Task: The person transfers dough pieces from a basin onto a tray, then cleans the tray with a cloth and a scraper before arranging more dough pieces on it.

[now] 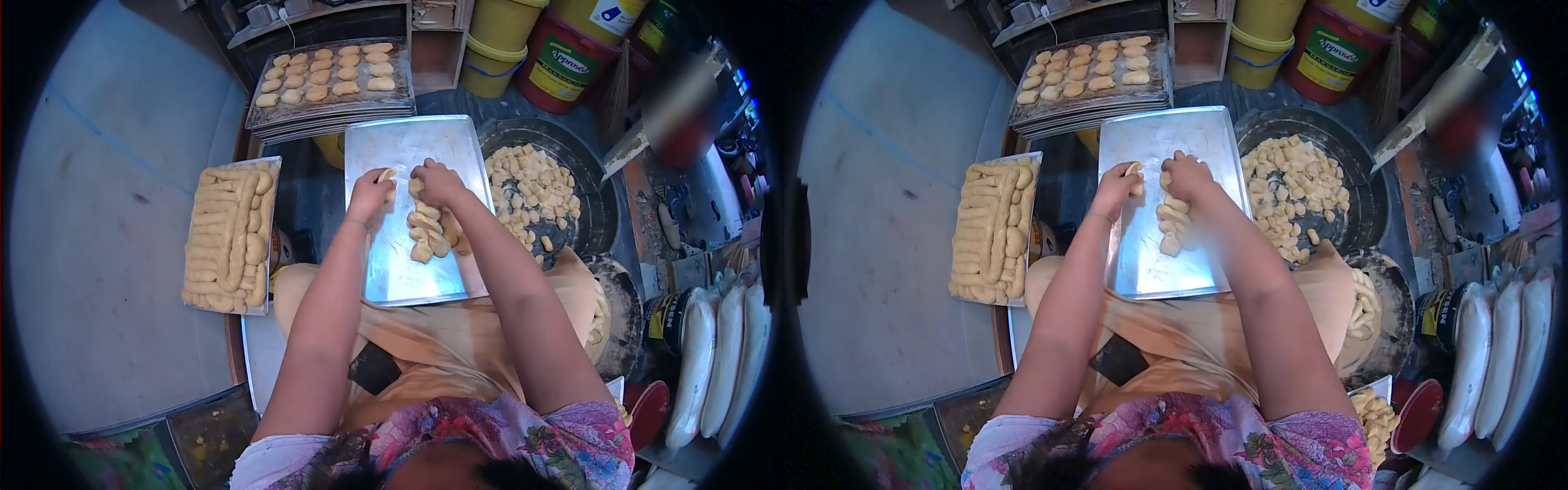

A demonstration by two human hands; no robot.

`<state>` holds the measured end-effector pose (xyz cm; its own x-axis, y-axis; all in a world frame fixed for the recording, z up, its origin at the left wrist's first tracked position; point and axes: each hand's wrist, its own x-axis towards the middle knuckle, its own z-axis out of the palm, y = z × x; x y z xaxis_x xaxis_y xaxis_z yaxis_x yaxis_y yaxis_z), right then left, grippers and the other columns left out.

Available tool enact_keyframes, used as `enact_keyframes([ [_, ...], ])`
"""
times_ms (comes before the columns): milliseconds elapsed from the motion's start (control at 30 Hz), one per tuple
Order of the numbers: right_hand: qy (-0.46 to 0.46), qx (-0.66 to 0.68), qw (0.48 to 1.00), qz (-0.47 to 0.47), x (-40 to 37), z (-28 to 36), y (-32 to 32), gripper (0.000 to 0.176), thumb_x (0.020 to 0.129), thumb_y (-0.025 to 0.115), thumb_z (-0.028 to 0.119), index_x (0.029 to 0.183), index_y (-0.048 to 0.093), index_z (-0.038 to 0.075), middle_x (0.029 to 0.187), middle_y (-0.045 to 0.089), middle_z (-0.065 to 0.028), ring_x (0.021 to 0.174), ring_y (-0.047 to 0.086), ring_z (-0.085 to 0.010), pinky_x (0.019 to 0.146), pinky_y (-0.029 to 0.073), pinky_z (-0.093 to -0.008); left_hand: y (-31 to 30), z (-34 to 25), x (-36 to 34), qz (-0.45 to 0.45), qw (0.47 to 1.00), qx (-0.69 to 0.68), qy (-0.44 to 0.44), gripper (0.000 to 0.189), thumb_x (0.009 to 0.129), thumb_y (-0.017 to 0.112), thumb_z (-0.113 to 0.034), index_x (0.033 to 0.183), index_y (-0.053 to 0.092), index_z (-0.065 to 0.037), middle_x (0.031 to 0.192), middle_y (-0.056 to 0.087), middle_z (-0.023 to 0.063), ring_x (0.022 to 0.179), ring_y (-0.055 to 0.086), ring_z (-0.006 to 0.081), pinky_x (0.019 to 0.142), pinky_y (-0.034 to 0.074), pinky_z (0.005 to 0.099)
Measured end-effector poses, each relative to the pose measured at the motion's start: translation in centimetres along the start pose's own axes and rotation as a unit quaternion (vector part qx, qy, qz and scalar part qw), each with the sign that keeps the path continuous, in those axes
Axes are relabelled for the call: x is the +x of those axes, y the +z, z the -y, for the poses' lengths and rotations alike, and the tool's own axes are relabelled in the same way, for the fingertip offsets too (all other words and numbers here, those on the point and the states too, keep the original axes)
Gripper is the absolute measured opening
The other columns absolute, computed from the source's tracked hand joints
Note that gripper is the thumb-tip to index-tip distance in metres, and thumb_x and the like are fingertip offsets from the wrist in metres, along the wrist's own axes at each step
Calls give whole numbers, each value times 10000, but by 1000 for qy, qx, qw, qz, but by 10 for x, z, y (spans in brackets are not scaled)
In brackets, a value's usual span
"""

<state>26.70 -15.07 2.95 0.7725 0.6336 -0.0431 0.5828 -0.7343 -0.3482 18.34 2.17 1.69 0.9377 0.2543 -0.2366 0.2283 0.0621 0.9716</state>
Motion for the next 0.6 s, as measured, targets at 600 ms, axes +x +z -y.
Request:
enact_keyframes([
  [600, 26, -97, 980, -174, 96, 30, 52, 603, 881, 621, 325, 1444, 424, 236, 1366, 517, -157, 1309, 457, -284, 1090, 277, -552, -28, 21, 119, -199, 885, 323, 270, 290, 819, 688, -100, 1096, 689, -13, 1032, 593, 190, 948, 598, 358, 861, 488, 418],
])
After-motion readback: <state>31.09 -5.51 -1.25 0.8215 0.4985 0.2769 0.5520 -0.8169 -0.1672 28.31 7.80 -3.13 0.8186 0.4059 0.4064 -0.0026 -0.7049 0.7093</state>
